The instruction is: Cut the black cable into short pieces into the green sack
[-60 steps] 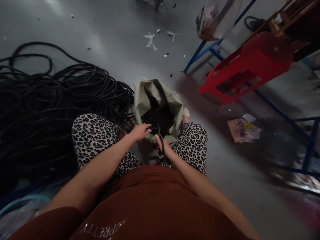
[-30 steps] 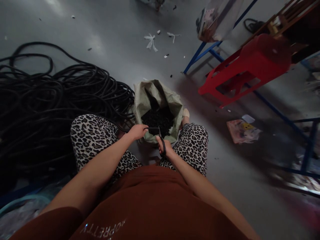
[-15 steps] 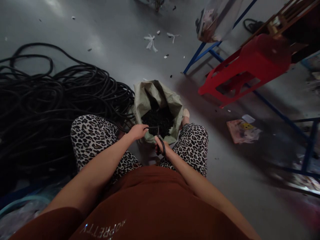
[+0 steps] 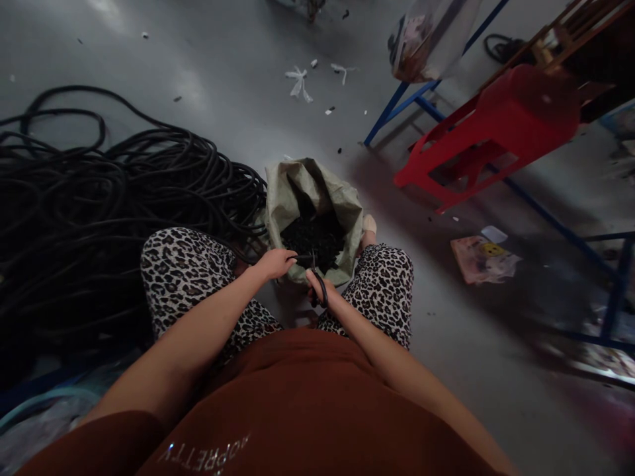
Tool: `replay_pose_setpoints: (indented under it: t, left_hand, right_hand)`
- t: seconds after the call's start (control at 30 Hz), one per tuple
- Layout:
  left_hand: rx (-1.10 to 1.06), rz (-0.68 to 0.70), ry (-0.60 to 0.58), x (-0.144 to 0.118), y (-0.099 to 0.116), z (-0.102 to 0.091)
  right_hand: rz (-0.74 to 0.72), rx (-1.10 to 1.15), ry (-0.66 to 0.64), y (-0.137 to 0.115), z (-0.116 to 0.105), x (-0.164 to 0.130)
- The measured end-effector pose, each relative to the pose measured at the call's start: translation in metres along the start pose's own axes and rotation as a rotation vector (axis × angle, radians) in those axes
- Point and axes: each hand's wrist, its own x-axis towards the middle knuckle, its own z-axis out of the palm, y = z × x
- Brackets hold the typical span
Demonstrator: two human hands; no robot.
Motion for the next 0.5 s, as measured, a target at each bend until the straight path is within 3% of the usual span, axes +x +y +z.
replay_pose_setpoints:
  t: [0.5]
  left_hand:
    - [0.021, 0.006, -0.066, 0.0007, -0.0023, 0.0019]
  right_hand:
    - [-0.072, -0.125, -0.019, 0.0004, -0.0036, 0.0024]
